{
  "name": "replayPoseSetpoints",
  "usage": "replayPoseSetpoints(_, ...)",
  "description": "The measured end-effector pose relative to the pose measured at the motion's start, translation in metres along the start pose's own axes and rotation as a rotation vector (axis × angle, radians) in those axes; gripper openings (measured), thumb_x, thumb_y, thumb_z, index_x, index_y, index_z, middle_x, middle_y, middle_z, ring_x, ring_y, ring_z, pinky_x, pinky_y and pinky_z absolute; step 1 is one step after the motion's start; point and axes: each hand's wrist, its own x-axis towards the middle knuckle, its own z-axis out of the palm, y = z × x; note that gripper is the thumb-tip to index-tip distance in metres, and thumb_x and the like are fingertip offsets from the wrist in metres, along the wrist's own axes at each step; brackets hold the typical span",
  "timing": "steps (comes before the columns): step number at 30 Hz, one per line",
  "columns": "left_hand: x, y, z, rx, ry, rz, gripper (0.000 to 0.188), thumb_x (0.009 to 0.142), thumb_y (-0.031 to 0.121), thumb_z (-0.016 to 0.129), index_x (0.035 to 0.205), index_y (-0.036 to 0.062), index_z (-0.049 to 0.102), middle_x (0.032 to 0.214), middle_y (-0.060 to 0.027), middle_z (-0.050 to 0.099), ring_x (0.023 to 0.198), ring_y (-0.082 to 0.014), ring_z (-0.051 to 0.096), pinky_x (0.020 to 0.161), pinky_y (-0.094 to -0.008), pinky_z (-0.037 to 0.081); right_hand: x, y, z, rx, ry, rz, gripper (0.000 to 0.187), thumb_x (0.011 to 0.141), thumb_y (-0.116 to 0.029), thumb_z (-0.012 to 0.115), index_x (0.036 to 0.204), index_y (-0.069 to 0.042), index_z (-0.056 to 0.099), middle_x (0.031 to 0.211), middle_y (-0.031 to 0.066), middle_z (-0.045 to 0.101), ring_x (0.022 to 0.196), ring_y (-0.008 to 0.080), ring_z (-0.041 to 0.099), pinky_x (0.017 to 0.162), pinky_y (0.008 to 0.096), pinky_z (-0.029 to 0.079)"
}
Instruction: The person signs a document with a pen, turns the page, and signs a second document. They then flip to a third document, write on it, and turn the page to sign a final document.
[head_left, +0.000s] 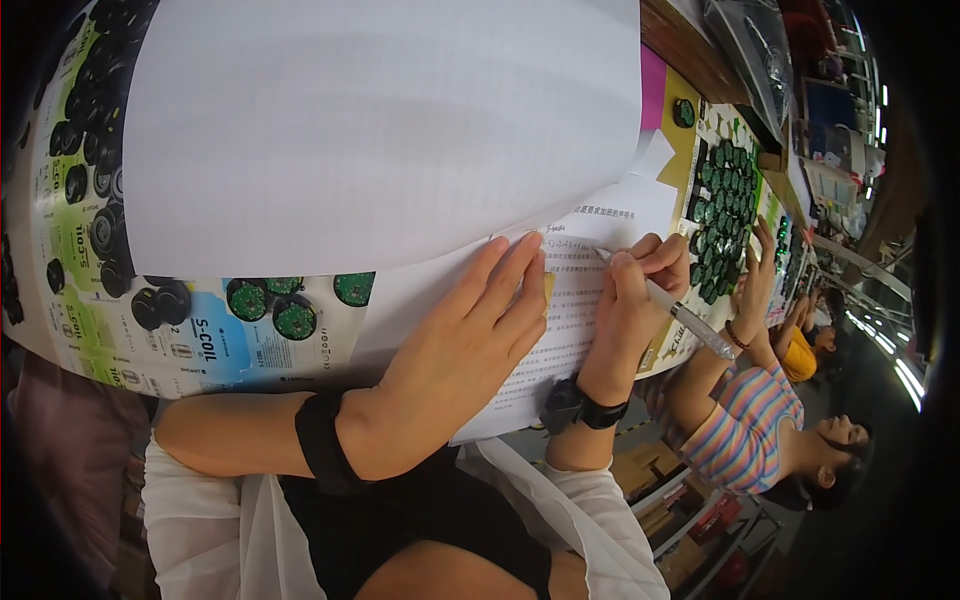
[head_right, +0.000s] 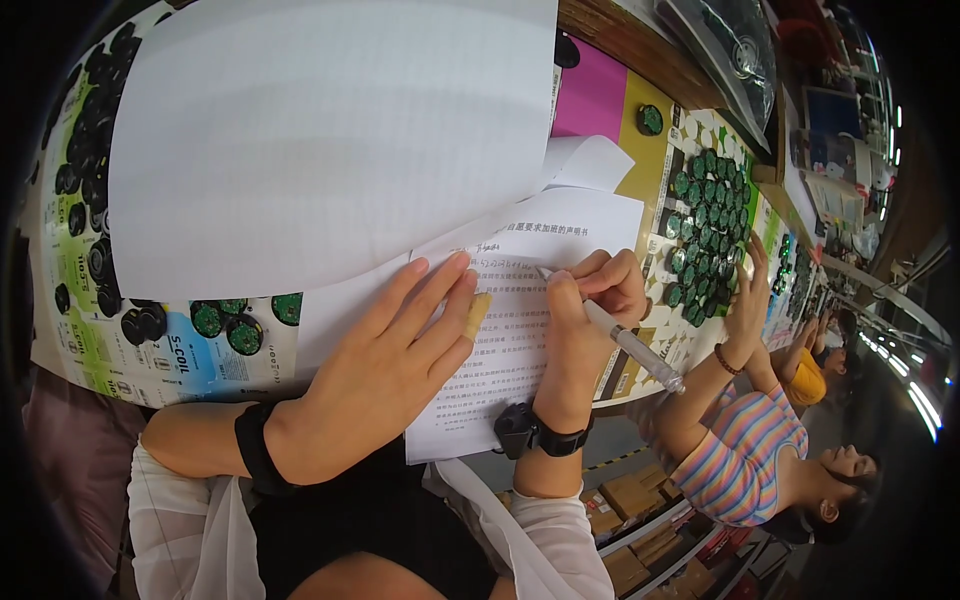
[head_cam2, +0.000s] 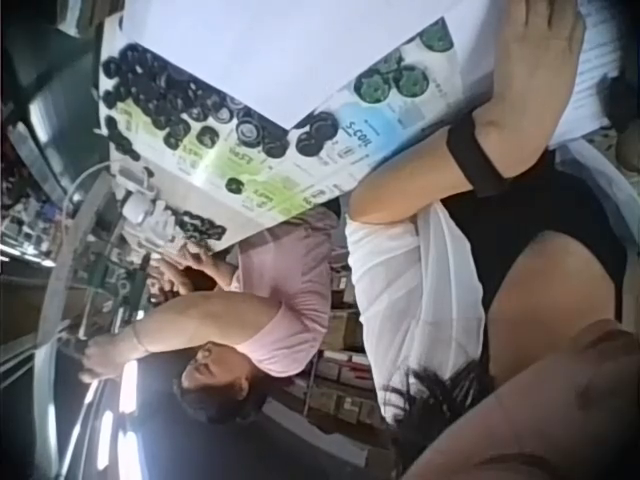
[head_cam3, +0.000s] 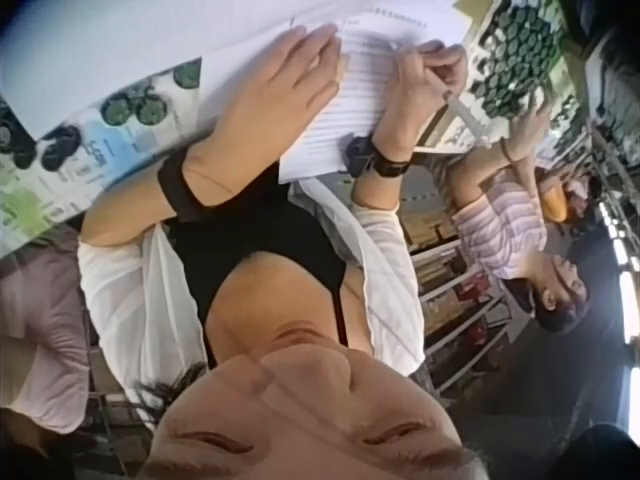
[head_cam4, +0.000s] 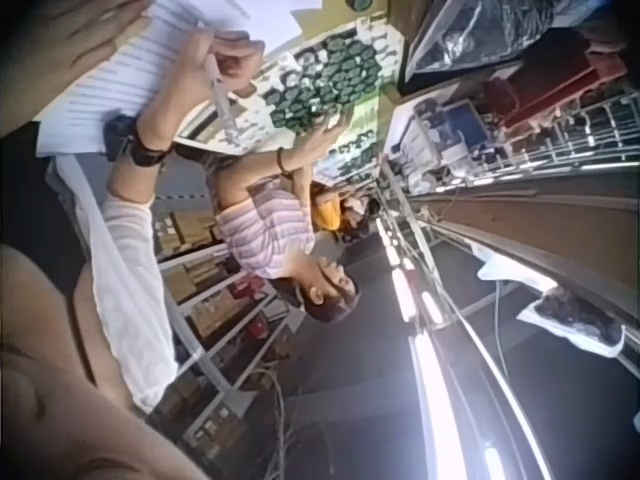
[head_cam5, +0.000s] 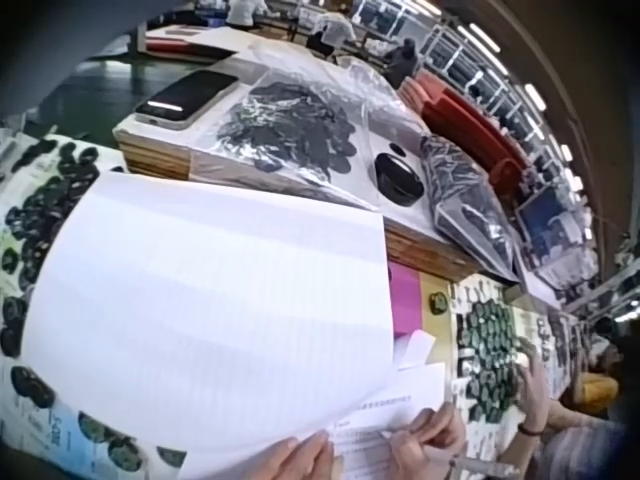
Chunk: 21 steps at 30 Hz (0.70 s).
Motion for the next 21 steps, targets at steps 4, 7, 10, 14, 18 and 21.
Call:
replayPoseSetpoints(4, -0.0001, -0.0002, -0.0005, -0.009, -0.002, 0.003, 0.048, 0.091, 0.023, 0.048, 0.133, 0.0009, 0.053, 0.141, -0.016, 0.049, 0.142, -0.0332, 0.035, 0.12, -0.046, 0.022, -0.0004, 0.0016, -0.0034, -0.022, -0.039, -0.012, 0.032, 0.076, 0.014, 0.054, 0.074, -0.011, 0.032, 0.066, -0.0035, 0.037, 0.053, 0.0021, 0.028, 0.047, 0.0157, 0.025)
replayPoseSetpoints(7, -0.0001, -0.0005, -0.0008, -0.012, -0.006, 0.008, 0.047, 0.091, 0.023, 0.048, 0.133, 0.0009, 0.053, 0.141, -0.0162, 0.049, 0.142, -0.0335, 0.035, 0.12, -0.0463, 0.022, -0.0003, -0.0026, -0.0025, 0.051, 0.015, 0.056, 0.031, 0.072, 0.014, 0.059, 0.072, -0.008, 0.038, 0.065, -0.0003, 0.047, 0.06, 0.0045, 0.04, 0.06, 0.0194, 0.039)
replayPoseSetpoints(10, -0.0005, -0.001, -0.0011, -0.018, 0.0, 0.005, 0.047, 0.091, 0.023, 0.048, 0.132, 0.0008, 0.054, 0.141, -0.0165, 0.049, 0.141, -0.034, 0.036, 0.12, -0.0466, 0.022, -0.0006, -0.0033, 0.0008, 0.043, 0.019, 0.028, 0.032, 0.075, 0.014, 0.055, 0.073, -0.01, 0.034, 0.066, -0.0022, 0.041, 0.055, 0.0029, 0.033, 0.051, 0.0171, 0.03)
replayPoseSetpoints(14, -0.0004, -0.0012, -0.0011, -0.009, 0.005, 0.013, 0.046, 0.091, 0.023, 0.048, 0.132, 0.0006, 0.054, 0.141, -0.0164, 0.049, 0.141, -0.0343, 0.036, 0.12, -0.0469, 0.022, 0.0005, 0.0011, -0.0019, 0.011, 0.003, -0.008, 0.032, 0.076, 0.014, 0.054, 0.074, -0.01, 0.032, 0.066, -0.0035, 0.037, 0.053, 0.0017, 0.028, 0.046, 0.0162, 0.024)
replayPoseSetpoints(18, 0.0, -0.0015, -0.0016, -0.021, 0.001, 0.015, 0.046, 0.091, 0.022, 0.049, 0.131, 0.0003, 0.055, 0.141, -0.0164, 0.05, 0.141, -0.0341, 0.036, 0.12, -0.0469, 0.023, 0.0001, 0.0009, -0.0036, -0.003, -0.023, -0.006, 0.033, 0.076, 0.014, 0.053, 0.074, -0.011, 0.032, 0.066, -0.004, 0.036, 0.053, 0.001, 0.027, 0.045, 0.0161, 0.023)
replayPoseSetpoints(21, -0.0004, -0.0005, 0.0, -0.025, 0.011, 0.006, 0.047, 0.091, 0.022, 0.049, 0.132, 0.0002, 0.055, 0.14, -0.0163, 0.05, 0.141, -0.0341, 0.036, 0.119, -0.0468, 0.023, 0.0003, -0.0011, -0.0028, 0.024, -0.003, 0.017, 0.032, 0.075, 0.014, 0.054, 0.073, -0.01, 0.033, 0.065, -0.0033, 0.039, 0.055, 0.0019, 0.03, 0.05, 0.0171, 0.028)
